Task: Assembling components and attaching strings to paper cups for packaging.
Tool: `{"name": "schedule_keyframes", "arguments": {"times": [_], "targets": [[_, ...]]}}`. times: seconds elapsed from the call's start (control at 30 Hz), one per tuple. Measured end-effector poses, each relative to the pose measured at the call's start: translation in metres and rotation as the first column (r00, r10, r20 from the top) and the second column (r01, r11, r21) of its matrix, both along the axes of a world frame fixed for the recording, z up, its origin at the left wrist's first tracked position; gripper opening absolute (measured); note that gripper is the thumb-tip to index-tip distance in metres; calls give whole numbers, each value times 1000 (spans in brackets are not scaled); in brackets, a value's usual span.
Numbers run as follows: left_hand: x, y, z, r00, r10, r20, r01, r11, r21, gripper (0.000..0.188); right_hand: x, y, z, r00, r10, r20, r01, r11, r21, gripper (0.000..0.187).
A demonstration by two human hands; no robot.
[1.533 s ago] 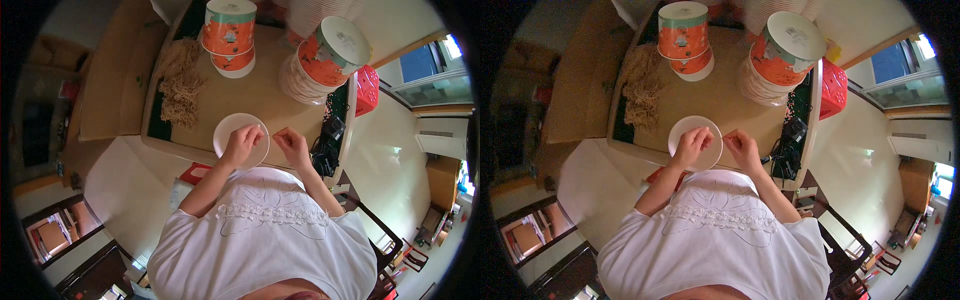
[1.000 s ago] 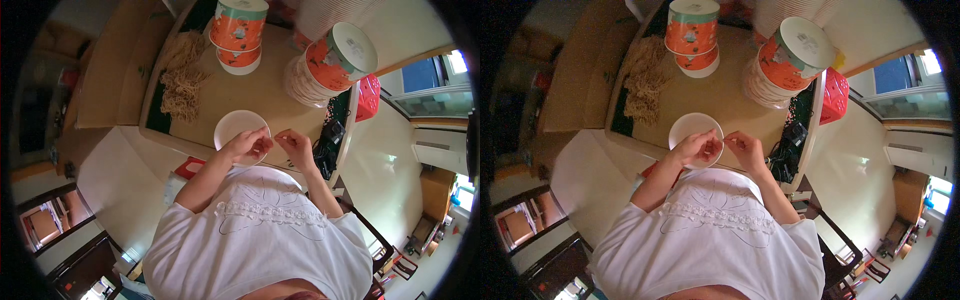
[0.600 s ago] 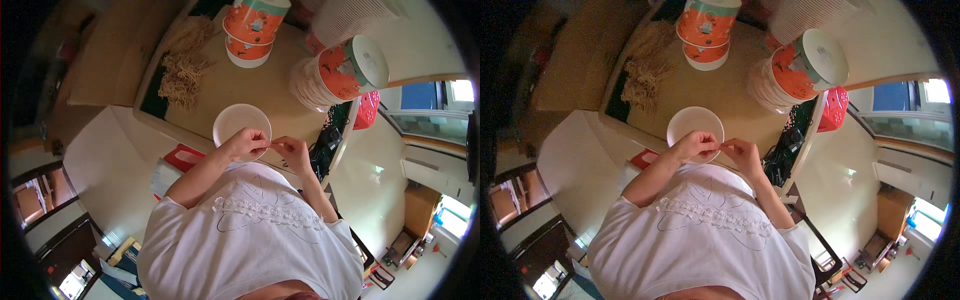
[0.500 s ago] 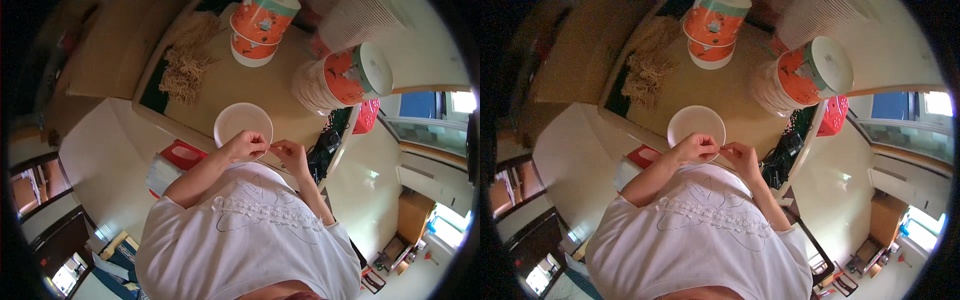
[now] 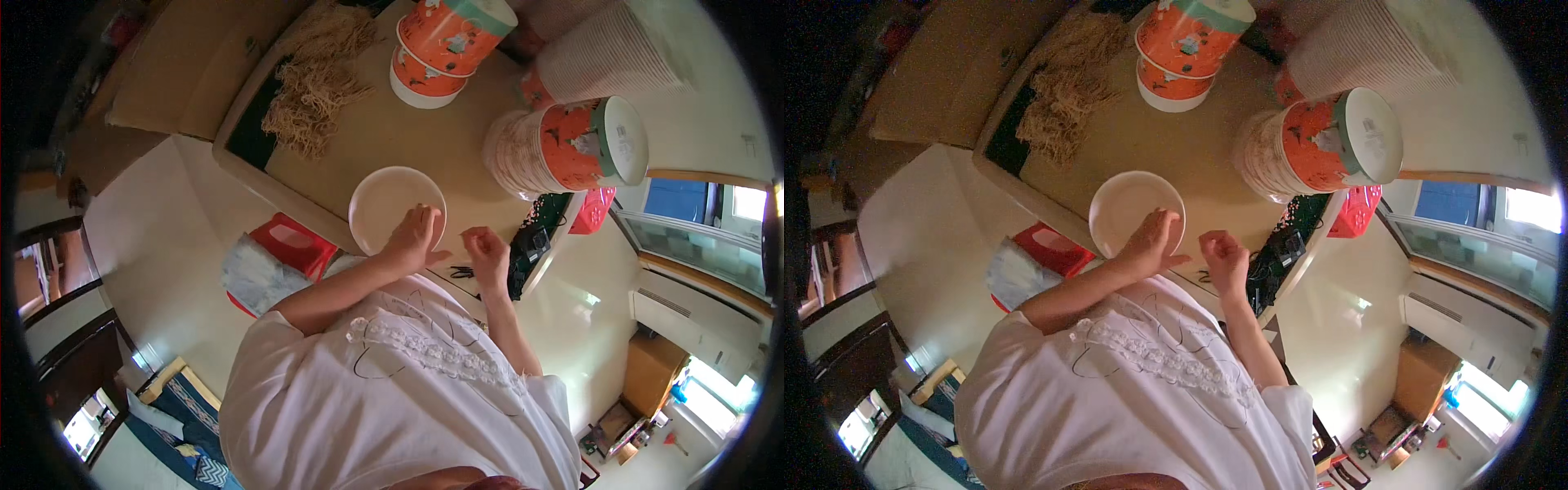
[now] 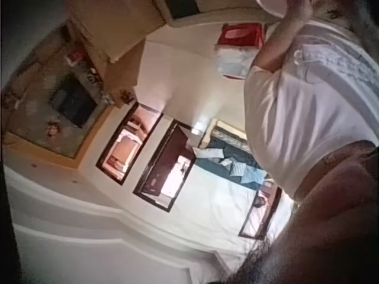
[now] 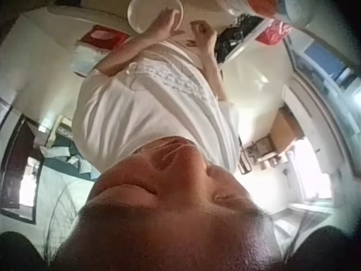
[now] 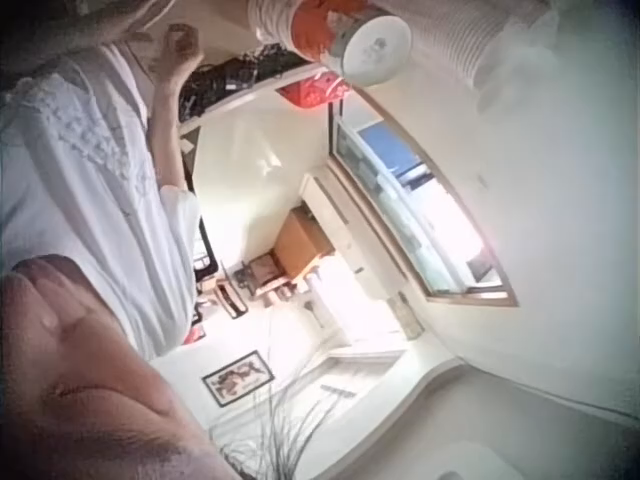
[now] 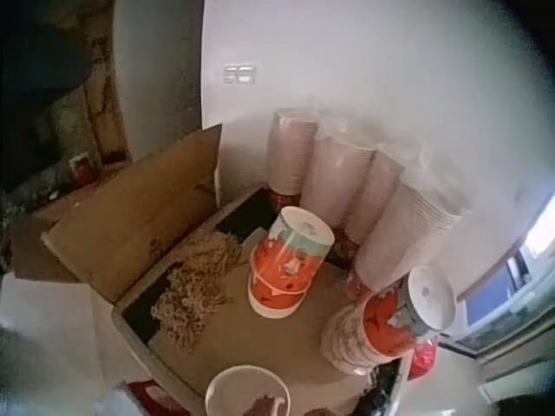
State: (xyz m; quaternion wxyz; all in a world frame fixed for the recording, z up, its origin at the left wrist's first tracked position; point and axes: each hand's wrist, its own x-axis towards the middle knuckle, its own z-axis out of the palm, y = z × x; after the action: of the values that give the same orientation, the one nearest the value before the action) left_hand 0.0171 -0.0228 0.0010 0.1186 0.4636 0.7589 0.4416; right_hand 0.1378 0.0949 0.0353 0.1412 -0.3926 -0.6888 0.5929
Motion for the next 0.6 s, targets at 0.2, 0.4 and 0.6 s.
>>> {"name": "schedule_keyframes", "arguments": {"times": [0.2, 0.4, 0.6], "targets": [[-36, -9, 31, 929, 150, 337, -139, 989, -56, 24, -31, 11, -14, 975, -75, -211, 44, 988, -147, 7], [-58, -30, 50, 660, 110, 743, -118, 992, -42, 33, -79, -25, 5, 922, 8, -387, 18, 998, 62, 2], [-54, -25, 54, 546, 64, 836, -120, 993, 2, 38, -77, -28, 12, 912, -72, -403, 78, 997, -3, 5]]}}
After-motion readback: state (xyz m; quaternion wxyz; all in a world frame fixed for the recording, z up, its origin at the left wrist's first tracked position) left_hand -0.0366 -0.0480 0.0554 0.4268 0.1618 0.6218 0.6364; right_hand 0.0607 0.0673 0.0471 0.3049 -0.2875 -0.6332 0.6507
